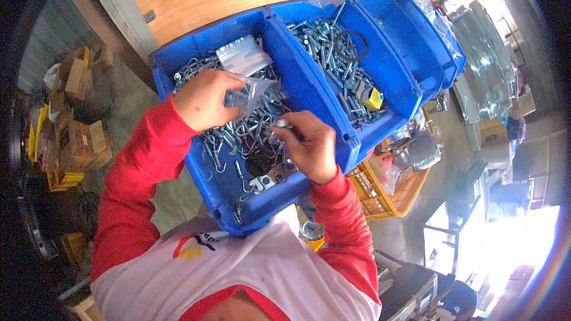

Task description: The person sorts metal fasteners from blue bins into small plastic bags. They repeatedly pick fasteners, place them into bags, and set the filled bags aside. The person briefly walks to a wooden crate and returns to continue sorting.

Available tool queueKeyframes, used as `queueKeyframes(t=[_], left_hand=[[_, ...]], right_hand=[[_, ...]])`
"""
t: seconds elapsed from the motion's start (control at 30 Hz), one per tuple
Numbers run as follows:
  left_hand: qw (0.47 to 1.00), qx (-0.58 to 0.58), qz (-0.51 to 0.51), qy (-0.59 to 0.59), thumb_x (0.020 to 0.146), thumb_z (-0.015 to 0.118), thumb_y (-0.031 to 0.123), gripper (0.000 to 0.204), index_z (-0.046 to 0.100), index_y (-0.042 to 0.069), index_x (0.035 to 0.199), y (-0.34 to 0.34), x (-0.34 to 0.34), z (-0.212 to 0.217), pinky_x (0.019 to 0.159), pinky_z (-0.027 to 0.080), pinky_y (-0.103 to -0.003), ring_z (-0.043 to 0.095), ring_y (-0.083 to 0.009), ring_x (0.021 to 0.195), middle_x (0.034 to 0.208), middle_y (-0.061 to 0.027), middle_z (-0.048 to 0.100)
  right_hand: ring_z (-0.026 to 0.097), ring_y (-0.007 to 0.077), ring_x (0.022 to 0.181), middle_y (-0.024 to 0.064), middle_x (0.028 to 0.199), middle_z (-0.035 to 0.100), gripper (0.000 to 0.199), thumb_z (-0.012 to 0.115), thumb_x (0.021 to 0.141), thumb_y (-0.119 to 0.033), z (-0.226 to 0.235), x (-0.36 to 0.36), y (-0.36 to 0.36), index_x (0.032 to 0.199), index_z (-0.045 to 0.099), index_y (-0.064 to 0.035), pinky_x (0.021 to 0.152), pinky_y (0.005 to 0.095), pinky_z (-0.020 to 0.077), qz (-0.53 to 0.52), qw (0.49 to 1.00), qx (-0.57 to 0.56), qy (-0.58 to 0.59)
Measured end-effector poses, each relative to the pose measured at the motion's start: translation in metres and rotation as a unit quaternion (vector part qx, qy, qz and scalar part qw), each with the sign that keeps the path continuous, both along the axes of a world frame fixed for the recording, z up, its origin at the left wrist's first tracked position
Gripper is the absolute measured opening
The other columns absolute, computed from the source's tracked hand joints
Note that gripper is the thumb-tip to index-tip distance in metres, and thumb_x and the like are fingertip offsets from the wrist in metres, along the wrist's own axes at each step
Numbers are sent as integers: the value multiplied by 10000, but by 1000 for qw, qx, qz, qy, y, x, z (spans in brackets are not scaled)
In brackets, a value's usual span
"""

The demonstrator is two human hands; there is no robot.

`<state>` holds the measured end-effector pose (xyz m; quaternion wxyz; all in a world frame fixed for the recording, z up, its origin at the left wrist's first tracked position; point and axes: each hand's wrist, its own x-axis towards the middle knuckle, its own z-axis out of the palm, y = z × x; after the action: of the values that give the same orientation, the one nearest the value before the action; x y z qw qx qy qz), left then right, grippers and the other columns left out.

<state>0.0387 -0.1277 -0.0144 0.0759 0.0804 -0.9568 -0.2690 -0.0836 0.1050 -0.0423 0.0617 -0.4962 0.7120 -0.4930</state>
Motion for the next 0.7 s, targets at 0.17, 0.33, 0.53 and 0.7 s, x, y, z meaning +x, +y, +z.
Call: queueKeyframes(t=[0.17,0.33,0.53,0.7], left_hand=[[997,9,9,81,752,691,86,328,739,-26,1057,18,-1,-14,981,537,-424,677,-381,1089,1176,-234,703],[994,16,22,106,750,595,-5,334,727,-45,1054,31,-4,-19,986,536,-433,676,-393,1095,1159,-244,707],[993,43,40,99,758,622,17,337,715,-56,1074,47,-10,-12,975,539,-441,679,-400,1079,1146,-253,704],[997,42,39,60,757,672,44,309,706,-20,1057,59,-3,-25,864,539,-484,667,-430,980,996,-238,688]], right_hand=[[690,207,754,130,873,713,191,776,817,23,-7,-5,11,1001,726,18,674,298,529,4,998,-11,63],[711,295,807,160,905,717,192,761,811,50,-12,-8,29,996,722,17,712,342,551,37,996,17,75],[725,255,834,152,937,735,174,741,818,70,-4,-14,45,986,736,24,752,327,555,28,999,20,27],[689,170,708,121,854,722,198,735,831,58,5,-15,49,1028,722,39,651,278,534,-37,983,-39,-173]])
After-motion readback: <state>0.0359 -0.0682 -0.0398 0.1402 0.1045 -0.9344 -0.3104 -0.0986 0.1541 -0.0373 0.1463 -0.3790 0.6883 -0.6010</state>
